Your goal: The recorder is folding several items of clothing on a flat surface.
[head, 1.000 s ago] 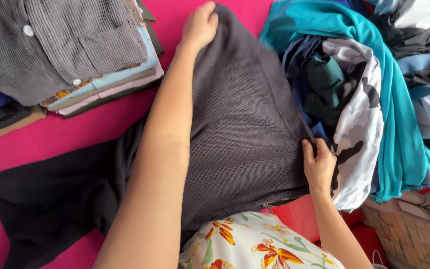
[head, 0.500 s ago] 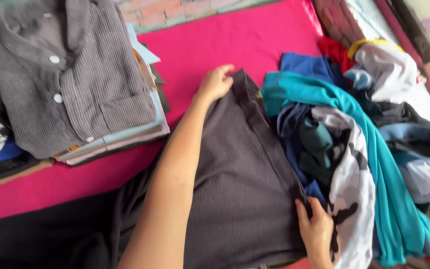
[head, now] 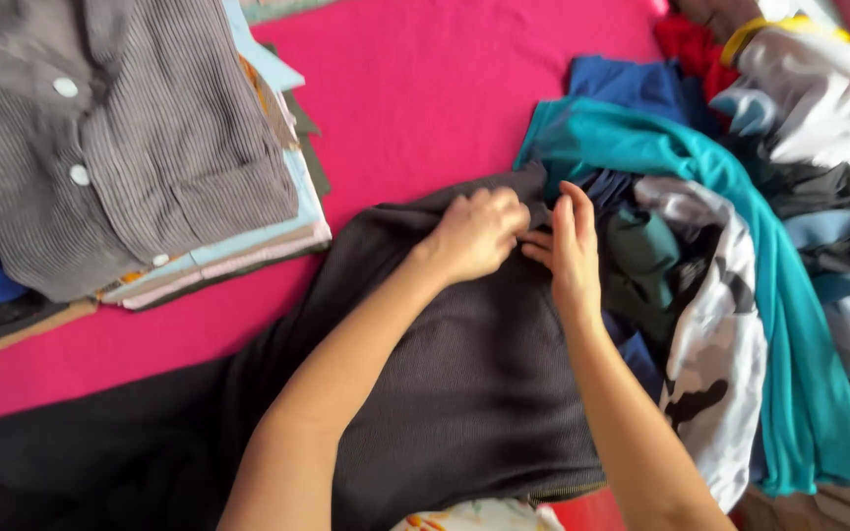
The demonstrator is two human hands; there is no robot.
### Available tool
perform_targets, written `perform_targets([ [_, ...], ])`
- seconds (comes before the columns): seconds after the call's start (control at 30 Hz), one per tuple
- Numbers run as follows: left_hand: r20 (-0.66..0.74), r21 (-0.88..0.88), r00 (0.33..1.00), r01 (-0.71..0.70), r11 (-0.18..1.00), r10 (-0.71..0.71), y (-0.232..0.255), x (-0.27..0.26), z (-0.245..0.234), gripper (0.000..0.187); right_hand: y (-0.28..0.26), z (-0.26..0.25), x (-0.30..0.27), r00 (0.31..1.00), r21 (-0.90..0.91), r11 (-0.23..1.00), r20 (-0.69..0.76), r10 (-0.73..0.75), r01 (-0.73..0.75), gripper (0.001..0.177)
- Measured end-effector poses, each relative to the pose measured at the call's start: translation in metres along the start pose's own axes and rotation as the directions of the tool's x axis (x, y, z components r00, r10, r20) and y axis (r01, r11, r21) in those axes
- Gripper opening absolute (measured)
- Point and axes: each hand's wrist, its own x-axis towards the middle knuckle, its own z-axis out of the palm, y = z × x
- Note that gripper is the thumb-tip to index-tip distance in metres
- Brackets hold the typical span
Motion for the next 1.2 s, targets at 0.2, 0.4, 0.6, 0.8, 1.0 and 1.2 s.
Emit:
perform_targets([
  [0.2, -0.02, 0.023, 0.991, 0.133, 0.991, -0.133, -0.005, -0.029, -0.013, 0.017, 0.009, -0.002, 0.017, 0.999, -0.401, 0.915, -0.024, -0.049, 0.035, 0.04],
  [0.4, 0.066, 0.105, 0.938, 0.332, 0.937, -0.34, -0.025, -0.022, -0.044, 0.064, 0.008, 0.004, 0.013, 0.895, -0.579, 0.708, 0.09, -0.437, 0.404, 0.019],
  [0.6, 0.376, -0.514, 0.884, 0.448, 0.732, -0.277, -0.054, 0.027, -0.023, 0.067, -0.046, 0.029, 0.004, 0.878, -0.282, 0.836, 0.252, -0.408, 0.47, 0.016],
  [0.8, 0.382, -0.71, 0.894, 0.445, 0.546, -0.233, -0.074, 0.071, -0.037, 0.068, -0.047, 0.021, 0.003, 0.836, -0.21, 0.896, 0.487, -0.252, 0.392, 0.044],
  [1.0, 0.538, -0.437, 0.749, 0.641, 0.631, -0.388, -0.097, 0.071, -0.022, 0.061, -0.002, -0.038, -0.01, 0.95, 0.015, 0.975, 0.223, -0.219, 0.221, 0.018],
  [1.2, 0.501, -0.711, 0.826, 0.564, 0.42, -0.26, -0.104, 0.071, -0.005, 0.049, -0.002, -0.026, -0.025, 0.85, -0.676, 0.53, 0.314, -0.422, 0.513, 0.034],
])
